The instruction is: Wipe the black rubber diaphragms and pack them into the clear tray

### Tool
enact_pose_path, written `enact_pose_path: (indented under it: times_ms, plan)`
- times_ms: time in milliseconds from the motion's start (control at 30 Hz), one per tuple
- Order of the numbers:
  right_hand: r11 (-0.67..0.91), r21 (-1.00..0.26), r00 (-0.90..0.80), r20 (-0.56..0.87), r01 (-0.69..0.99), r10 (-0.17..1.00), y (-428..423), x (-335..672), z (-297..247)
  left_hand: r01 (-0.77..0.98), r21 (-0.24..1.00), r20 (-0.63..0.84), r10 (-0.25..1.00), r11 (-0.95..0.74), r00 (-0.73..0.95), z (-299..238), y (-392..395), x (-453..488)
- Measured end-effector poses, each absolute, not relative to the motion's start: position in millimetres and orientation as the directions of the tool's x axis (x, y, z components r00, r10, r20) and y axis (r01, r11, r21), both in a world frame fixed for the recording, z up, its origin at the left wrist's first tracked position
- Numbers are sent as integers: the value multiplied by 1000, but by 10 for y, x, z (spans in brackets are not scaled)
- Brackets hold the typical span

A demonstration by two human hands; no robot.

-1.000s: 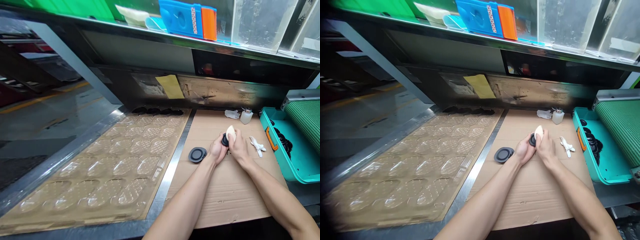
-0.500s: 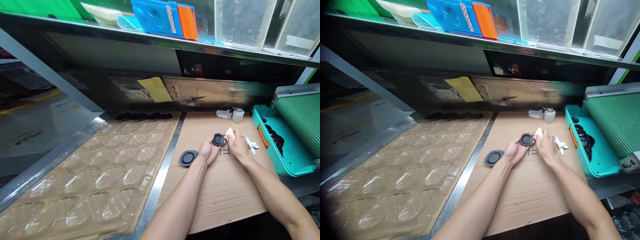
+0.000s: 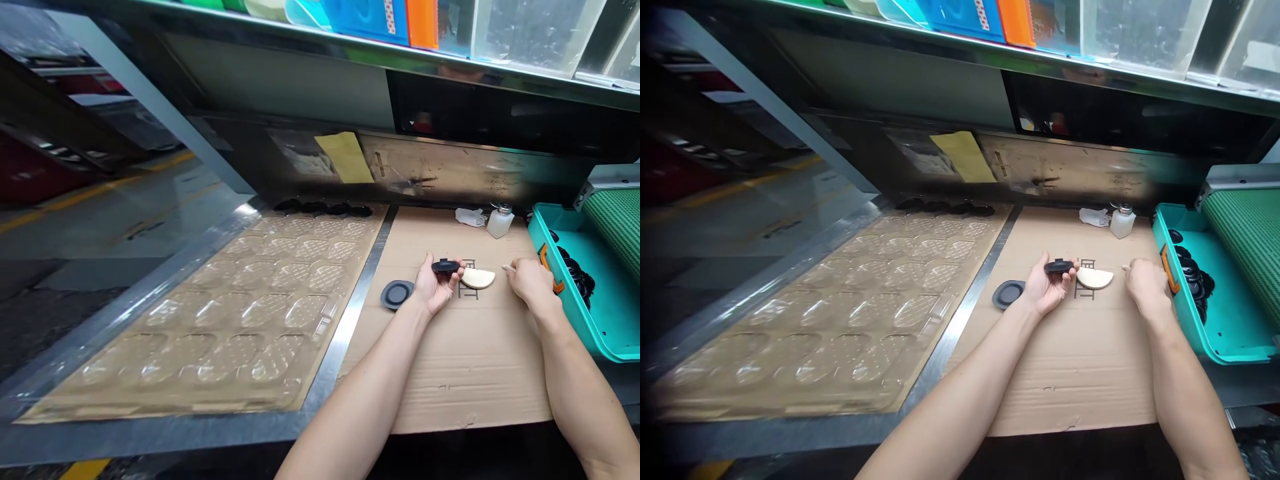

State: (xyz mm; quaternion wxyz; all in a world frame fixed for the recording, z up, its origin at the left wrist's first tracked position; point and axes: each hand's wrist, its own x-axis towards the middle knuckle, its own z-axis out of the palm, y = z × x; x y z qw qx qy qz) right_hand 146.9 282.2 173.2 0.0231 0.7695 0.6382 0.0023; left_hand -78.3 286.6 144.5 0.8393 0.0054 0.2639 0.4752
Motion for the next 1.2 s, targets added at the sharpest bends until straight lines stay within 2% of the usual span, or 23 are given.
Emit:
enact_pose_path:
  times_ms: [100, 233, 367, 500, 633, 833, 1000, 1133, 1200]
  plan:
    - [-78, -73, 83, 67, 994, 994, 2863, 1476, 1671, -793, 273, -422, 808, 545, 410, 1428, 2865, -774]
    - [112, -220, -28, 352, 969, 936, 3051, 1469, 1695, -735, 405, -373, 832, 543, 410, 1374, 2836, -702]
    - [66, -235, 53, 467, 970, 883, 3482, 1503, 1998, -637, 551, -297, 840, 539, 454, 1333, 2777, -589]
    - [-37, -213, 119, 387, 976, 914, 3950, 1532, 2387, -581, 600, -259, 821, 550, 509, 1337, 2720, -533]
    - [-36, -49, 46, 214, 998, 976, 4237, 1510, 2589, -560, 617, -245, 811, 553, 531, 1347, 2710, -523]
    - [-60, 87, 52, 92, 994, 994, 4392, 1431, 2725, -569, 607, -245, 812, 555, 530, 1361, 2746, -554]
    - [-65, 96, 61, 40, 993, 997, 4411, 1398, 2819, -606, 603, -226, 840, 518, 493, 1357, 2750, -555]
    - [-94, 72, 90, 62, 993, 994, 4398, 1411, 2828, -647, 578, -218, 858, 498, 465, 1322, 2782, -537]
    - [-100, 14, 98, 114, 995, 989, 4358, 1458, 2819, -665, 549, -219, 855, 507, 471, 1309, 2810, -554]
